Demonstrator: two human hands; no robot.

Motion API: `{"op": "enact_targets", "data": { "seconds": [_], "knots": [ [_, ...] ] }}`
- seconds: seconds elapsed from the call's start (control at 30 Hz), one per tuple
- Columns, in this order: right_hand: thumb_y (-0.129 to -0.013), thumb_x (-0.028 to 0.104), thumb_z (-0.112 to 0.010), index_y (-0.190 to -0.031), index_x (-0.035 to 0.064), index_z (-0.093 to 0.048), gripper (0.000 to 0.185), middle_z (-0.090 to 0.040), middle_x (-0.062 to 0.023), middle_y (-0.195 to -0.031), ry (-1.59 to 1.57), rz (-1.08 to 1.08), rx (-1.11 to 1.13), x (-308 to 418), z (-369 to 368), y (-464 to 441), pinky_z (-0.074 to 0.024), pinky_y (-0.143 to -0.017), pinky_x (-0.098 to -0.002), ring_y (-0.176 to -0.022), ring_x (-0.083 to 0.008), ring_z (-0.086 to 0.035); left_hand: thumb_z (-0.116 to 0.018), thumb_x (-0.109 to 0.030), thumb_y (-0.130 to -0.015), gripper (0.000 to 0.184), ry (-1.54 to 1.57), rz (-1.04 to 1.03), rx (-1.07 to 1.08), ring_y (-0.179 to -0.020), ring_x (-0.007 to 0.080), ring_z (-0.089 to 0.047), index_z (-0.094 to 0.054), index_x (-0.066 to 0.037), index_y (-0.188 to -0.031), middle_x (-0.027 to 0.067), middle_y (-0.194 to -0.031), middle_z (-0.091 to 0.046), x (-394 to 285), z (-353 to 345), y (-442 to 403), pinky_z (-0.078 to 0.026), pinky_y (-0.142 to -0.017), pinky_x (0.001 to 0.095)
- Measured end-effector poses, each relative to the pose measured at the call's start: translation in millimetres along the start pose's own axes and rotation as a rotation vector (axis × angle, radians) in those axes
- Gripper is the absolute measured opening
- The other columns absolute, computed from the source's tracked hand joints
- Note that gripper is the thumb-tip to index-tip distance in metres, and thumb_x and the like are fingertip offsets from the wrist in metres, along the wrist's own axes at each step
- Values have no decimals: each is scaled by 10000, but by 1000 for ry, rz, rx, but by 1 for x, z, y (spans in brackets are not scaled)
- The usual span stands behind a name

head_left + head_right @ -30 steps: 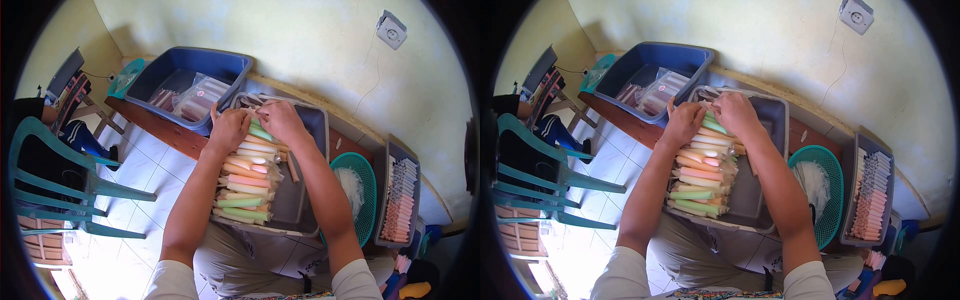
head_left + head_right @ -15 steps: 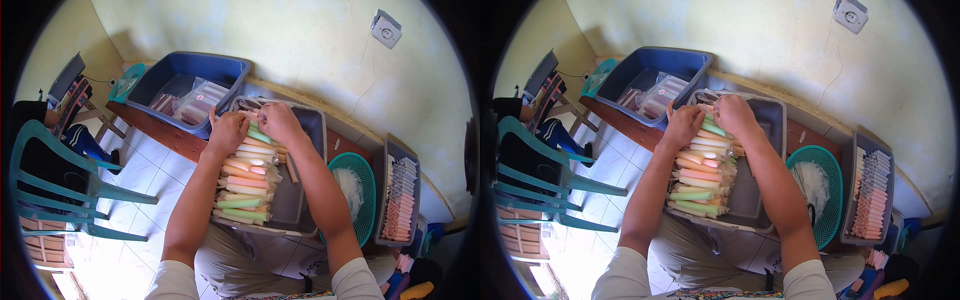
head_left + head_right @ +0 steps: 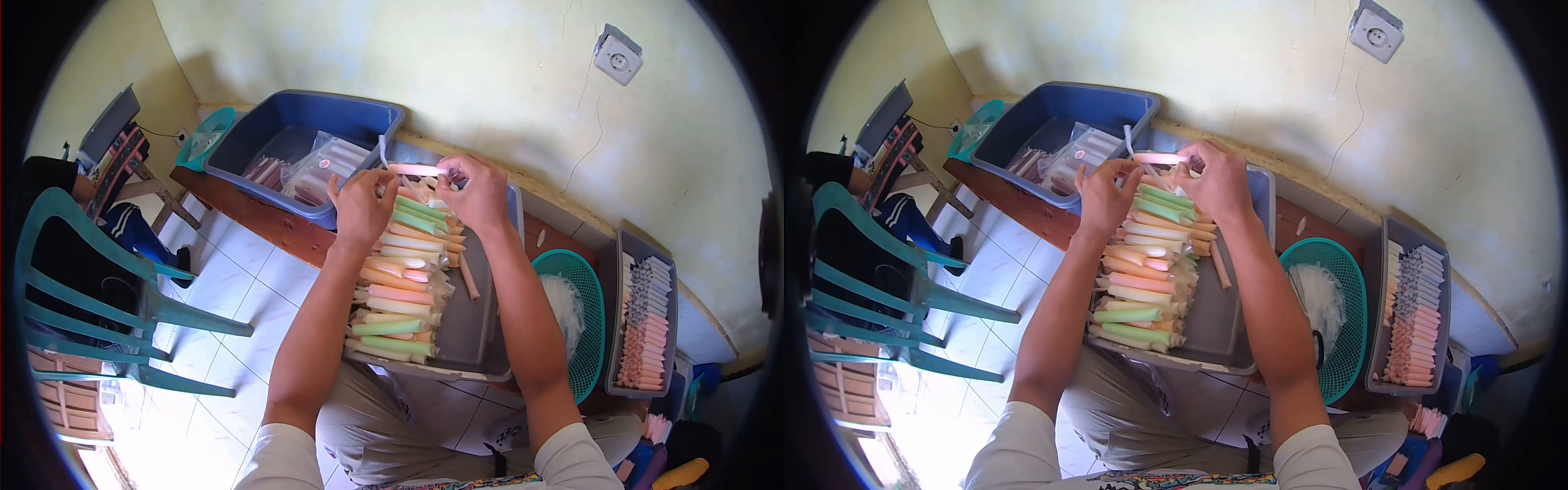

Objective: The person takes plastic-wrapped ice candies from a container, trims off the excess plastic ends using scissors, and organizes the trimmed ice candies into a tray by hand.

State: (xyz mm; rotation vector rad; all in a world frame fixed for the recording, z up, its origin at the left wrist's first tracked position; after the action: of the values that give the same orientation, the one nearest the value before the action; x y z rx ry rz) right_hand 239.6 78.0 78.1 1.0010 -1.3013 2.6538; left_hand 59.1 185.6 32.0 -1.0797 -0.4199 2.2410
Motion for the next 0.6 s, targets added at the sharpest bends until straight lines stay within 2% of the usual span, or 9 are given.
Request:
{"op": "enact_targets", "data": {
  "seconds": [0.13, 0.2, 0.27, 0.33, 0.37, 0.43, 0.47, 0.53, 0.6],
  "knots": [
    [-814, -9, -829, -957, 13, -776, 154, -808, -131, -927, -104, -12, -87, 11, 15, 2, -643, -725, -330, -788, -207, -799, -748, -321, -1020, 232, 61, 14, -16, -970, 259, -773, -816, -117, -1106, 66, -994, -825, -15, 2, -1, -252, -1225, 664],
    [-825, -5, -828, -953, 13, -776, 139, -817, -131, -960, -140, -51, -91, 14, 19, 7, -650, -741, -324, -812, -197, -807, -746, -340, -1026, 257, 196, 32, -128, -965, 264, -778, -817, -114, -1125, 69, -969, -833, -24, 15, 2, -249, -1223, 675],
    [-855, -5, -821, -1035, 5, -761, 189, -825, -145, -1035, -256, -159, 9, 10, 16, 16, -656, -779, -316, -892, -195, -820, -737, -338, -1040, 271, 195, 49, -136, -958, 281, -787, -813, -90, -1116, 67, -1000, -839, -36, 23, 7, -227, -1245, 648],
    [-868, -9, -813, -1088, 0, -745, 231, -825, -149, -1055, -301, -168, 41, 21, 23, 27, -657, -798, -315, -927, -200, -821, -751, -310, -1043, 299, 482, 80, -130, -968, 251, -796, -792, -39, -1162, 98, -1024, -840, -44, 26, 11, -391, -1188, 539],
    [-882, -13, -805, -1142, -4, -728, 272, -826, -153, -1076, -352, -179, 78, 26, 25, 33, -658, -818, -315, -962, -206, -823, -751, -310, -1043, 299, 487, 72, -126, -968, 251, -796, -792, -39, -1162, 98, -1024, -840, -51, 27, 14, -391, -1188, 539],
    [-902, -22, -800, -1208, -2, -710, 320, -818, -146, -1114, -331, -197, 117, 35, 38, 46, -653, -864, -314, -1008, -196, -809, -774, -247, -1042, 332, 668, 122, -69, -1005, 186, -783, -748, 23, -1233, 141, -1062, -833, -59, 19, 21, -539, -1019, 382],
    [-923, -31, -795, -1274, 0, -691, 368, -811, -138, -1152, -314, -215, 166, 39, 41, 53, -648, -910, -314, -1054, -186, -796, -774, -247, -1042, 332, 671, 113, -64, -1005, 186, -783, -748, 23, -1233, 141, -1062, -833, -65, 17, 24, -539, -1019, 382],
    [-926, -31, -799, -1267, 0, -694, 359, -811, -140, -1169, -322, -219, 157, 46, 57, 64, -649, -912, -323, -1079, -200, -796, -784, -191, -1039, 366, 894, 31, -9, -1010, 150, -760, -704, 60, -1293, 157, -1082, -819, -93, 12, 31, -575, -866, 288],
    [-912, -35, -789, -1213, -2, -703, 314, -821, -162, -1134, -299, -179, 89, 56, 81, 73, -666, -878, -330, -1033, -235, -817, -764, -147, -1052, 356, 927, 46, 65, -1035, 152, -752, -677, 70, -1321, 145, -1113, -809, -109, 4, 43, -568, -921, 293]
  ]
}}
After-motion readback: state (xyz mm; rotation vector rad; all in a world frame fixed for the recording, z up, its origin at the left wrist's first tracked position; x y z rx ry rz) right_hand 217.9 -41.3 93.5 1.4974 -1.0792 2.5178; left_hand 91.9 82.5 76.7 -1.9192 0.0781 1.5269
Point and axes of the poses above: each hand's wrist, its own y-axis away from the middle knuckle, its own z-axis out of the back of the hand, x = y × z, the point moved 10 cm from there along -y, towards the middle knuckle
